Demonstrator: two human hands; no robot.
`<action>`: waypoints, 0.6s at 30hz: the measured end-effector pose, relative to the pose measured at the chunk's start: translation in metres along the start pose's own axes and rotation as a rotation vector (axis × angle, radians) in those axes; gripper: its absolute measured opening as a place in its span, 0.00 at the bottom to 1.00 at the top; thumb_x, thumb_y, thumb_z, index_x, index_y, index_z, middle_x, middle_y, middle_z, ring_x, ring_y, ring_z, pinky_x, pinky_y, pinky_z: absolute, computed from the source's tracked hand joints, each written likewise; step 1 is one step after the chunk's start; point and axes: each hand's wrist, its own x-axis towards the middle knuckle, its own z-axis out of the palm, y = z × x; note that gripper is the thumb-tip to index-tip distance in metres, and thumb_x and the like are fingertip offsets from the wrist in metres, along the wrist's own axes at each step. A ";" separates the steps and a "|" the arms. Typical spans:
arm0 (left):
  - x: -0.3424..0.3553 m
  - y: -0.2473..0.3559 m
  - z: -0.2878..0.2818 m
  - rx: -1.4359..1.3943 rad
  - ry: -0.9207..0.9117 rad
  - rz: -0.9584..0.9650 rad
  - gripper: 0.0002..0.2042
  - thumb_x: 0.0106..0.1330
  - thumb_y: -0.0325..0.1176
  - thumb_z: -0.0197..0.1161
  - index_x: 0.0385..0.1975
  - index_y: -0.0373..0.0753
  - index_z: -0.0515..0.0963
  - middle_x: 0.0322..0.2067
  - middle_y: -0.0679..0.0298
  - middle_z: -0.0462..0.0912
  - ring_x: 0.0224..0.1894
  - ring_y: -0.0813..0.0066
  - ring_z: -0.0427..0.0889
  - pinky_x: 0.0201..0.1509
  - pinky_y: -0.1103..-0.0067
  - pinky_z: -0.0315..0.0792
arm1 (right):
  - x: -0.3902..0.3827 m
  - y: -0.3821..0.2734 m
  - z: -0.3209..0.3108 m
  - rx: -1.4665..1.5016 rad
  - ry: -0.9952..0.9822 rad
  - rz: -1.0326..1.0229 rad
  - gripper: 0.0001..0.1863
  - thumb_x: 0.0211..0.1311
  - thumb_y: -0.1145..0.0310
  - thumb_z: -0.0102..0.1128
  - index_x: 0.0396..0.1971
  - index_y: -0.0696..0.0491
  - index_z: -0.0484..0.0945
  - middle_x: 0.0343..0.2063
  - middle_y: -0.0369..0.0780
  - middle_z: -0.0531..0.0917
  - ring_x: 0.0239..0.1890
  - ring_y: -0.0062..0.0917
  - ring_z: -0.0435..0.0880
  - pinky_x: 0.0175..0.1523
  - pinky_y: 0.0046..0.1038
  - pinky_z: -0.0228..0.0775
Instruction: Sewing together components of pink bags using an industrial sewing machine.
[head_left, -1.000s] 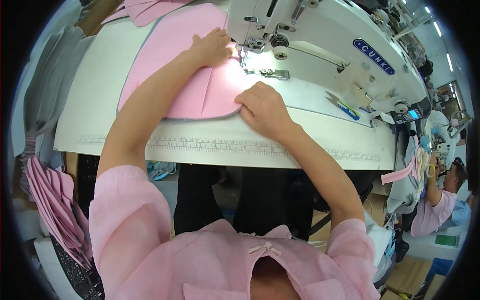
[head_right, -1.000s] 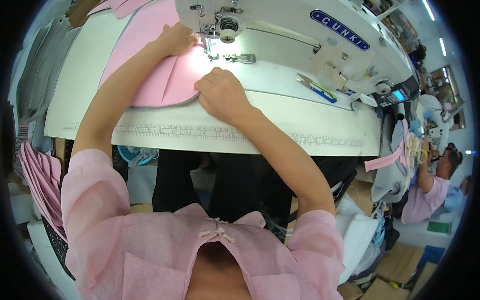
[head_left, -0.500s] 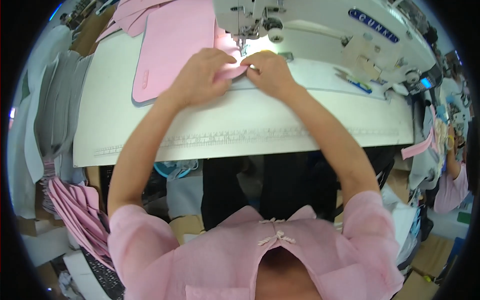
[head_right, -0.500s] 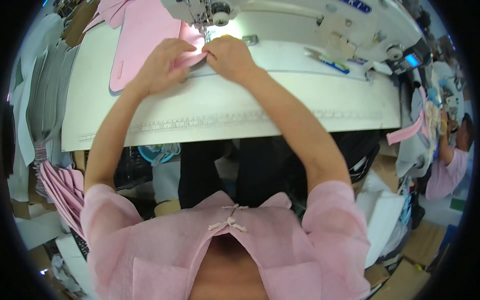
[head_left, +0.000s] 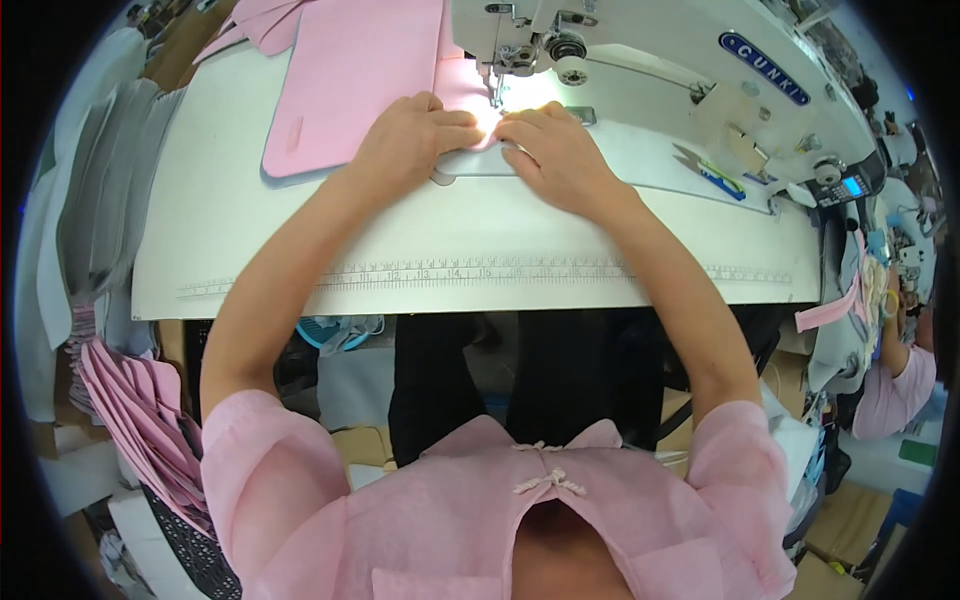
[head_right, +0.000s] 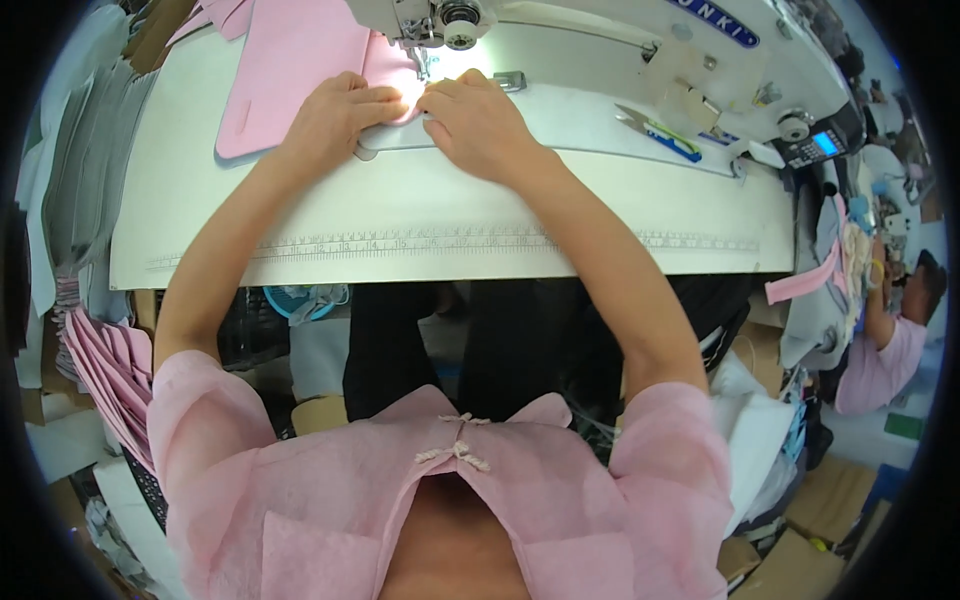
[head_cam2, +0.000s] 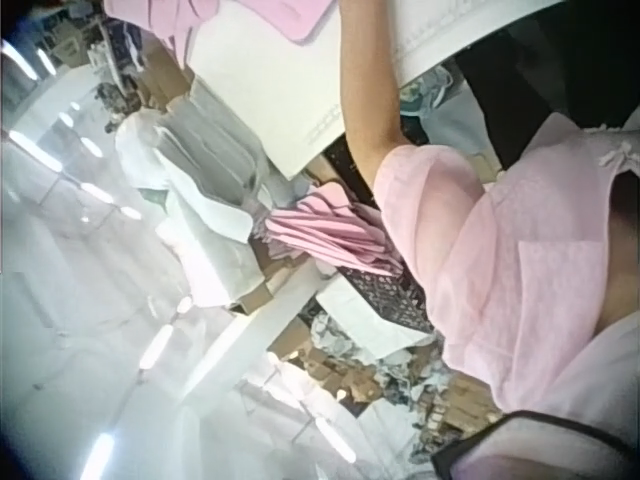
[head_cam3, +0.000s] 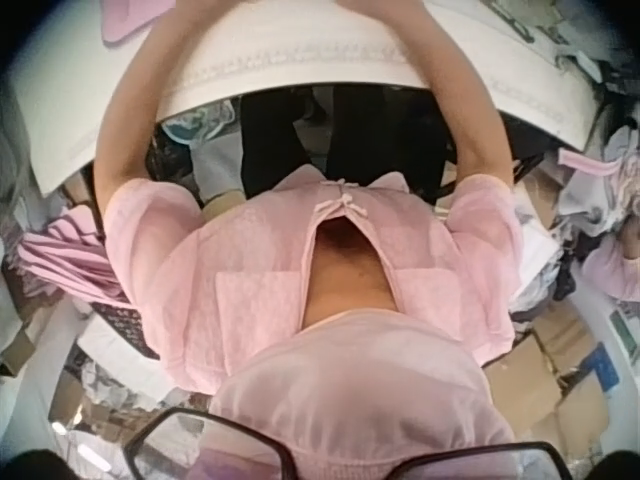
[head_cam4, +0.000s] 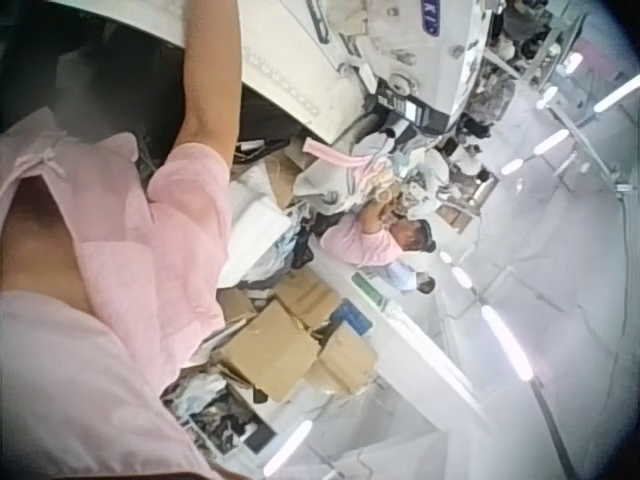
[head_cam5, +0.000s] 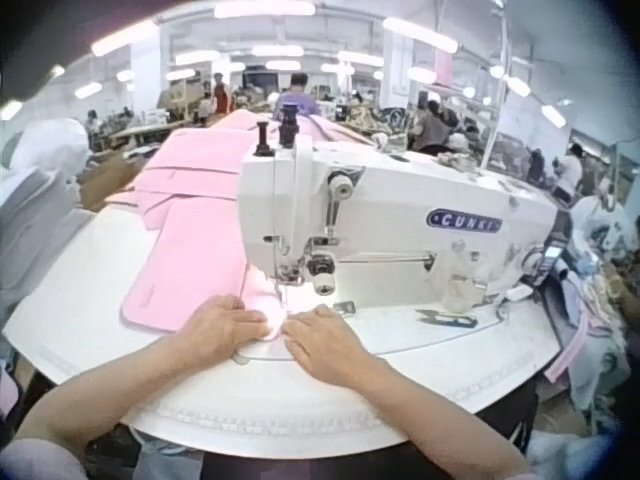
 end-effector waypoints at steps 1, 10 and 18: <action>0.004 -0.006 0.001 0.029 0.006 -0.008 0.12 0.46 0.24 0.53 0.31 0.43 0.77 0.37 0.71 0.78 0.32 0.67 0.72 0.38 0.77 0.69 | 0.003 0.001 0.004 -0.020 0.047 -0.002 0.09 0.48 0.70 0.51 0.32 0.52 0.75 0.34 0.35 0.76 0.36 0.30 0.70 0.44 0.29 0.63; 0.014 0.002 0.019 0.155 -0.007 -0.136 0.09 0.49 0.29 0.52 0.30 0.47 0.76 0.34 0.78 0.77 0.32 0.71 0.71 0.35 0.76 0.67 | -0.004 0.008 0.011 -0.021 0.159 0.109 0.08 0.47 0.67 0.52 0.27 0.52 0.76 0.30 0.37 0.75 0.34 0.31 0.70 0.41 0.29 0.64; 0.026 0.020 0.030 0.267 0.065 -0.325 0.09 0.48 0.26 0.51 0.27 0.45 0.77 0.31 0.73 0.77 0.31 0.70 0.72 0.33 0.75 0.66 | -0.006 0.014 0.010 0.006 0.192 0.093 0.06 0.47 0.70 0.53 0.26 0.54 0.75 0.28 0.38 0.75 0.32 0.32 0.70 0.38 0.28 0.64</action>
